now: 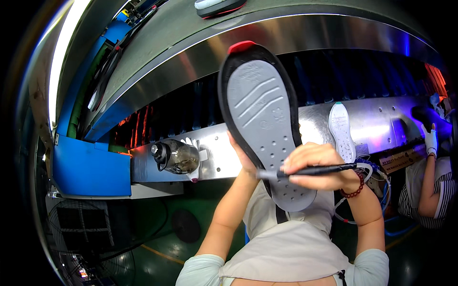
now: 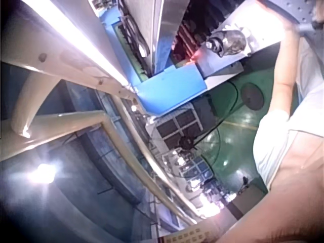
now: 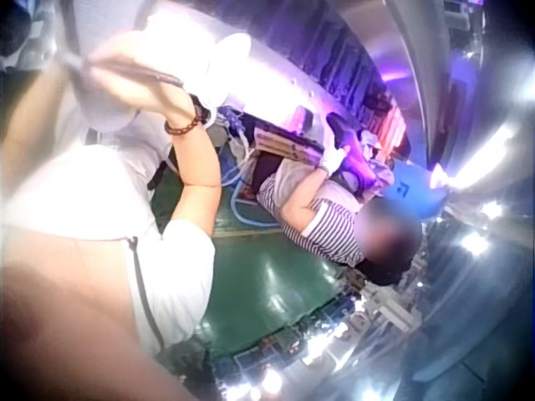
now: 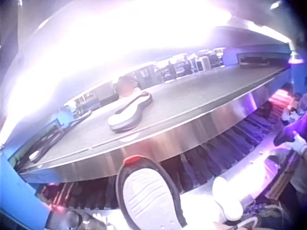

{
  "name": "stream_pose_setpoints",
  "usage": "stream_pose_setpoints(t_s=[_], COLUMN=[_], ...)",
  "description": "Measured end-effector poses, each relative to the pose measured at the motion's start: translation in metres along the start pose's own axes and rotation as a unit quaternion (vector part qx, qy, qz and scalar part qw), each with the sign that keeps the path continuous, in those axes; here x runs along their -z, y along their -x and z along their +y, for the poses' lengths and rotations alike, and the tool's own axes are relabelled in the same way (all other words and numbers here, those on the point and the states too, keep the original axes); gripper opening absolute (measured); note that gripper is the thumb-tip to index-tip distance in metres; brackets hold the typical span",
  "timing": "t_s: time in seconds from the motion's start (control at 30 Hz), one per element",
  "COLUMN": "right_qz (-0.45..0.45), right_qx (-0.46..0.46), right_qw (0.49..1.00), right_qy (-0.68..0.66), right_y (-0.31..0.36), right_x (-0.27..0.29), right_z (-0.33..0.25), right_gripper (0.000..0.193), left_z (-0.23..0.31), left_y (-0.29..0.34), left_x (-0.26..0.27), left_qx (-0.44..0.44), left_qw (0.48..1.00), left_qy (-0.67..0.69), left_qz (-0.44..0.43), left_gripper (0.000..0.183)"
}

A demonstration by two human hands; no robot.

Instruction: The person picks up shoe insoles from a conveyor belt and applies a substance to the bottom surface using a brush. The person repeatedly dips the brush into a container and coats the insole, then places it back on the belt. Another worker is visible nearby performing a similar task.

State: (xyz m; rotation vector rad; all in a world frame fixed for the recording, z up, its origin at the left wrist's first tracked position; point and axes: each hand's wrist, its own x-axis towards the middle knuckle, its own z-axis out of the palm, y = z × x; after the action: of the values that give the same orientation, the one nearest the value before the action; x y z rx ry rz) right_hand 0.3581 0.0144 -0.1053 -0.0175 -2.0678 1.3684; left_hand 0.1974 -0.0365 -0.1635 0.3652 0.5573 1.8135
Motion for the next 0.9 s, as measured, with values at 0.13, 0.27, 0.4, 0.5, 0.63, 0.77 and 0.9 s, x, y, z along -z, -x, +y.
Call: stream_pose_setpoints(t_s=[0.13,0.27,0.4,0.5,0.63,0.77,0.9], right_qz=[0.08,-0.006,-0.041,0.037,-0.049,0.005,0.005], right_qx=[-0.075,-0.019,-0.032,-0.063,-0.031,-0.075,-0.077], right_qw=[0.992,0.996,0.998,0.987,0.992,0.997,0.993], right_qy=[-0.061,0.092,0.024,0.14,0.113,0.023,0.088], right_y=[0.009,0.009,0.013,0.013,0.019,0.029,0.03], right_x=[0.006,0.003,0.007,0.008,0.001,0.011,0.004], right_z=[-0.002,-0.002,-0.011,-0.004,-0.014,-0.01,-0.002], right_gripper=[0.018,0.016,0.013,0.015,0.016,0.018,0.019], left_z=[0.01,0.024,0.031,0.032,0.038,0.041,0.048], left_y=[-0.014,-0.017,-0.02,-0.027,-0.027,-0.028,-0.033], left_x=[-0.001,-0.01,-0.005,-0.001,0.0,-0.009,-0.007], left_qx=[-0.019,-0.023,-0.022,-0.035,-0.046,-0.074,-0.067], left_qw=[0.999,0.993,0.981,0.977,0.979,0.986,0.976], left_qy=[0.0,0.019,0.067,0.072,0.074,0.063,0.059], left_qz=[-0.03,-0.112,-0.179,-0.198,-0.183,-0.136,-0.198], left_gripper=[0.094,0.093,0.093,0.094,0.094,0.095,0.094])
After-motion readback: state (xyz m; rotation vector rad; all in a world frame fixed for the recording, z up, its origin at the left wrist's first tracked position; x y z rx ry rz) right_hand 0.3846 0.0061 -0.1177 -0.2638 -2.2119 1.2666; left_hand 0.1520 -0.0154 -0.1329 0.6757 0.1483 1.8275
